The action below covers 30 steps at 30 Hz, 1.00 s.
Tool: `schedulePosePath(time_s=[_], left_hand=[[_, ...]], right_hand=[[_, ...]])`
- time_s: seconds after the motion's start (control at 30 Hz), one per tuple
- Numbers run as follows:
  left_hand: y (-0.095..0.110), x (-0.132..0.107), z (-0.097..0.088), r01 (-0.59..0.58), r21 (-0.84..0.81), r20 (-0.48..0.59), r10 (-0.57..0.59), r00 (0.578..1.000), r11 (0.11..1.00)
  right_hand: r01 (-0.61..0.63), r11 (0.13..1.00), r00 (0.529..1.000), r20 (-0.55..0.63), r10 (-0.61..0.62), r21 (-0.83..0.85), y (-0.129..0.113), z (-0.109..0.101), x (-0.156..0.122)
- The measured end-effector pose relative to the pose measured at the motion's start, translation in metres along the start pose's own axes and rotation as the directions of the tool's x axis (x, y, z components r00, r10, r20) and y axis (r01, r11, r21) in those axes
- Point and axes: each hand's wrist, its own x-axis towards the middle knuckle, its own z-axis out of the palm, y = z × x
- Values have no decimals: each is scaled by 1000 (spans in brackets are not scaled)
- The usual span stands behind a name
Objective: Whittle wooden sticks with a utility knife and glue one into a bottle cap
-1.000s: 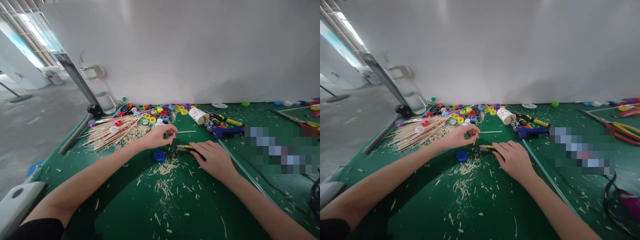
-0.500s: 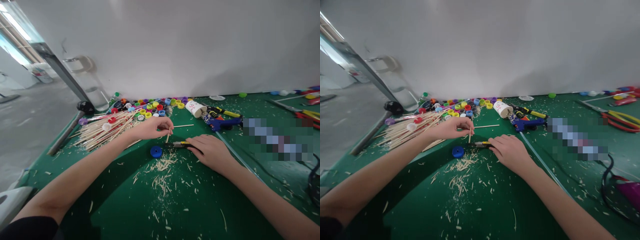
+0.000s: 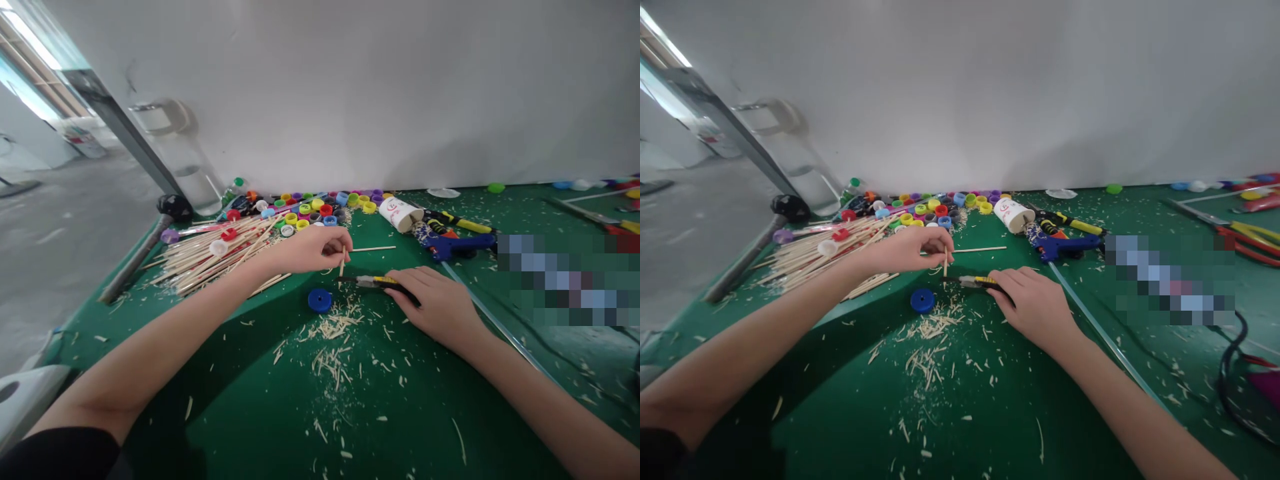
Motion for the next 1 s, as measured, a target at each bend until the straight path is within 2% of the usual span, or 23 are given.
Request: schedulePosePath(time_s=[0.17,0.37,0.5,0.6,1.0], left_hand=[[3,1,5,21,36,-44,-19,999,999],[12,-2,10,-8,-54,13,9,1000,999],[9,-2,9,21,-76,19,-20,1000,997],[6,0,8,42,-43,-17,-43,999,998],[4,2,7,122,41,-179,-113,977,992]], right_hand=[[-3,1000,1000,-13,3,-15,-2,0,2],[39,999,999,19,-38,-27,-6,-3,5],[8,1000,1000,23,-9,30,-5,-3,4],[-18,999,1000,6,18,49,-3,-2,3],[12,1000,999,31,-12,-23,-4,0,3]])
